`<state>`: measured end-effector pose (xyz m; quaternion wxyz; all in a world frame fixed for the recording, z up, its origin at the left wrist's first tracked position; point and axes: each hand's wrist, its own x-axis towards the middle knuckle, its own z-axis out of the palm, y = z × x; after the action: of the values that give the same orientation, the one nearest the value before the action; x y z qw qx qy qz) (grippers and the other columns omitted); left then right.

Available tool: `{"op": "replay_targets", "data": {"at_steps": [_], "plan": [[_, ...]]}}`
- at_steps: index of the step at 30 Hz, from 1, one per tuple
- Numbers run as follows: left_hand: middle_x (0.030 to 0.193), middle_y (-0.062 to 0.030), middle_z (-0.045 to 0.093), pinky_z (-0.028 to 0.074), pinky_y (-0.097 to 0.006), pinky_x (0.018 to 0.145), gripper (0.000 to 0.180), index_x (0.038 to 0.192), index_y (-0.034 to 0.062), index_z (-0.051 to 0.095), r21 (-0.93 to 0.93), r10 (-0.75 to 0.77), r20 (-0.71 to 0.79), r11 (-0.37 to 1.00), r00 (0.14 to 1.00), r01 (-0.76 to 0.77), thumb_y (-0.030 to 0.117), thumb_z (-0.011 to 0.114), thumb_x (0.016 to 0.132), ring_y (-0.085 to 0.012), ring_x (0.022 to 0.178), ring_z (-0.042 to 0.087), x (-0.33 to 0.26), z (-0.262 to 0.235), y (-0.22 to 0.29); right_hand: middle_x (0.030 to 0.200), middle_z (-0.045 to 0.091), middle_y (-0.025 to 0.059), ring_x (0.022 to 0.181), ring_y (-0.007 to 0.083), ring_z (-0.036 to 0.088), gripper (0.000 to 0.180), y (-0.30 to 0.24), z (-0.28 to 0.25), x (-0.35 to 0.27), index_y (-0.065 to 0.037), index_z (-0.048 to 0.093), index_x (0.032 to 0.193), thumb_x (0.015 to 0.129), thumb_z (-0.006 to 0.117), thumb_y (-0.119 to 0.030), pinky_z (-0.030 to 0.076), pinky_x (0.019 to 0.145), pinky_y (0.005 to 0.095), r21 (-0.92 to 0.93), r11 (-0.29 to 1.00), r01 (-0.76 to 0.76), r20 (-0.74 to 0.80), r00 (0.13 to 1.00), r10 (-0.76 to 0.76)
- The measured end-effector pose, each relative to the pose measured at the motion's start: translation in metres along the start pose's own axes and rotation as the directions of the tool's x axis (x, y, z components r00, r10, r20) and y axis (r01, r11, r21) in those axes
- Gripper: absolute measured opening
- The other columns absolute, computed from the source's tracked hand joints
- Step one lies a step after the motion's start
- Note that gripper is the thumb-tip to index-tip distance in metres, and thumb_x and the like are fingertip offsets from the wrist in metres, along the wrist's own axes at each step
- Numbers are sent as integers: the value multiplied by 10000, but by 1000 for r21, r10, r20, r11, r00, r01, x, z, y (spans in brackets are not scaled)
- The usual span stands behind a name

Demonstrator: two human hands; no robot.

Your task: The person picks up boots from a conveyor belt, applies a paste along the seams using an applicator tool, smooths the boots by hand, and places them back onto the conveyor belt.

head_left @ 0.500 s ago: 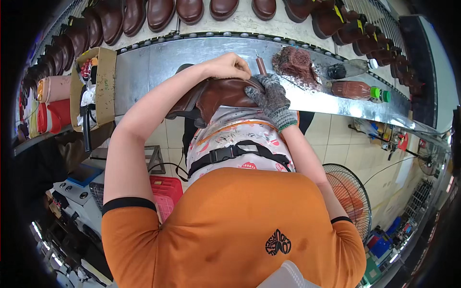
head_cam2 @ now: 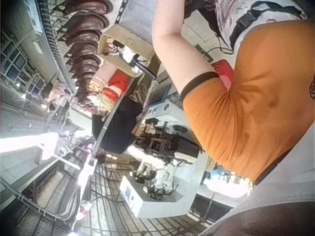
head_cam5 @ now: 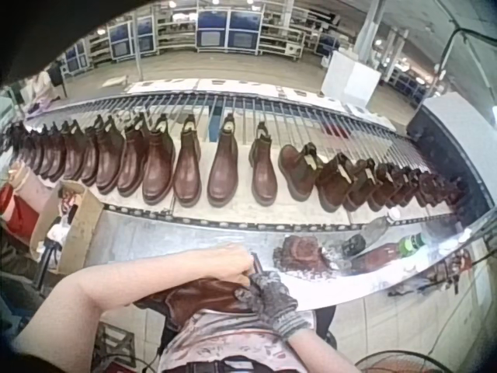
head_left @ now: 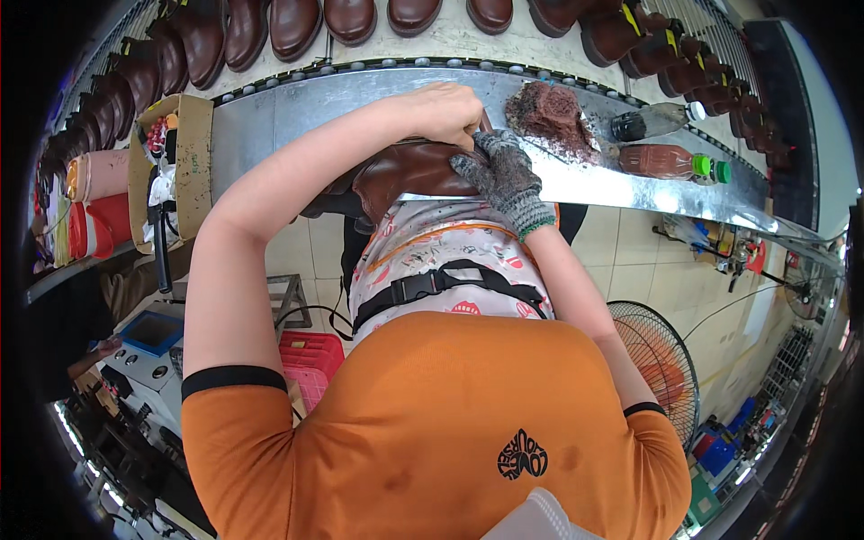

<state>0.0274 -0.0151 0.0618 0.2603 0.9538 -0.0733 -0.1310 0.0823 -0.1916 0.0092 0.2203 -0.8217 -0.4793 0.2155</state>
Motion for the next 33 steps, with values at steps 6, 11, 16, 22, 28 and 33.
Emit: {"op": "replay_targets", "data": {"at_steps": [6, 11, 16, 22, 28, 33], "plan": [[675, -175, 625, 488, -410, 626, 149, 700, 14, 667, 24, 55, 53, 998, 997, -57, 149, 691, 642, -340, 689, 624, 0, -4, 6, 939, 605, 186, 922, 352, 564, 442, 3, 3, -1, -103, 634, 1043, 790, 639, -465, 461, 800, 450, 44, 998, 36, -10, 999, -35], [658, -191, 611, 471, -414, 619, 131, 746, -20, 658, -33, 83, 99, 996, 992, -80, 78, 643, 661, -335, 661, 611, -2, -5, 3, 927, 608, 184, 916, 343, 564, 415, 4, 3, -3, -109, 642, 1033, 798, 636, -450, 465, 799, 447, 45, 998, 43, -46, 998, -41], [708, -187, 632, 485, -397, 647, 187, 842, -6, 671, -104, 67, 66, 993, 996, -59, 39, 628, 666, -324, 696, 622, -9, 7, -11, 918, 612, 180, 918, 332, 566, 384, -3, -4, -3, -112, 661, 996, 801, 634, -441, 468, 799, 440, 62, 998, 15, -22, 1000, -13], [709, -182, 642, 494, -379, 638, 170, 829, 5, 688, -112, 71, 74, 992, 995, -62, 63, 652, 673, -312, 680, 632, -5, 1, -10, 916, 618, 177, 922, 332, 567, 390, -4, -5, -3, -108, 661, 990, 796, 637, -445, 469, 792, 440, 42, 999, 17, -11, 1000, -17], [658, -191, 617, 490, -396, 618, 139, 729, -3, 672, 6, 105, 36, 994, 994, -106, 126, 671, 679, -330, 649, 621, 2, -2, 6, 921, 620, 176, 891, 348, 576, 415, 3, 5, -3, -95, 654, 983, 781, 648, -457, 468, 776, 444, 24, 1000, -7, -17, 1000, 7], [646, -181, 602, 493, -418, 635, 145, 690, -7, 643, 191, 250, -27, 952, 968, -240, 138, 647, 703, -346, 668, 615, -4, 9, 2, 913, 632, 177, 885, 346, 580, 408, 6, 4, 0, -98, 653, 983, 784, 645, -454, 468, 773, 445, 56, 998, 42, -58, 998, -39]]}}
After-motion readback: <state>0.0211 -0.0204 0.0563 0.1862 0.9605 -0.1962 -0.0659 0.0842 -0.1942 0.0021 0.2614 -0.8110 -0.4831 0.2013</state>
